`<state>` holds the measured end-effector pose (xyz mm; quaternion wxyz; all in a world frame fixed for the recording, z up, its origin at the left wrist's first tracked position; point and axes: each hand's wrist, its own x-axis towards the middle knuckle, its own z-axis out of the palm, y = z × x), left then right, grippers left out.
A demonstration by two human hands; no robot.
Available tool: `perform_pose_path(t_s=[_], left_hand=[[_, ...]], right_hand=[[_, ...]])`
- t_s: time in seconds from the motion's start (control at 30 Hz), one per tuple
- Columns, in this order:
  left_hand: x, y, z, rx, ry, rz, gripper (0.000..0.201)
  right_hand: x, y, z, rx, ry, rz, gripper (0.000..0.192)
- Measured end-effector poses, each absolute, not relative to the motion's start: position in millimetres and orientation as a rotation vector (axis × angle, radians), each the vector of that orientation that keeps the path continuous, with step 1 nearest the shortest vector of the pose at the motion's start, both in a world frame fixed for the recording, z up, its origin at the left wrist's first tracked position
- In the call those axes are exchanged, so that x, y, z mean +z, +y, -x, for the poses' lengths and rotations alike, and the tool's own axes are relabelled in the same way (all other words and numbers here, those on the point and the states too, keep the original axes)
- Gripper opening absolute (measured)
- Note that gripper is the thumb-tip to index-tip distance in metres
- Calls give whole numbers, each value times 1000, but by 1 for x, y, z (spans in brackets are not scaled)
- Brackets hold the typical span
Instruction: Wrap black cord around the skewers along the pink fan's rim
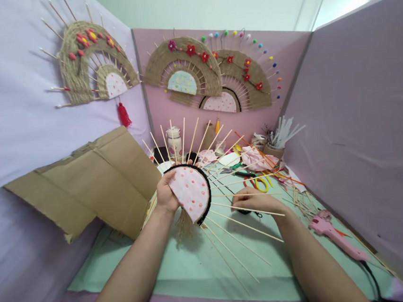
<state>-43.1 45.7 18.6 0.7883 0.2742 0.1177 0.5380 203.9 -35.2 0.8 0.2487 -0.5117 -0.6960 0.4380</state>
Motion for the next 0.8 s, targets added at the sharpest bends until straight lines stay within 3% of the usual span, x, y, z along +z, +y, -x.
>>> perform_pose_path(t_s=[0.17,0.37,0.6,0.8], left_hand=[[18,44,41,1132,293,-571,30],[13,40,36,1109,246,-606,32],[5,37,27,962,316,-636,33],[2,37,21,905,533,-636,29]], right_hand=[[0,-36,-195,1272,-2149,1189,31],[-2,-33,-183,1059,-1769,1061,49],[-21,-30,-154,1231,-1350,941,48],[-30,-26,-152,1230,-1090,1055,29]])
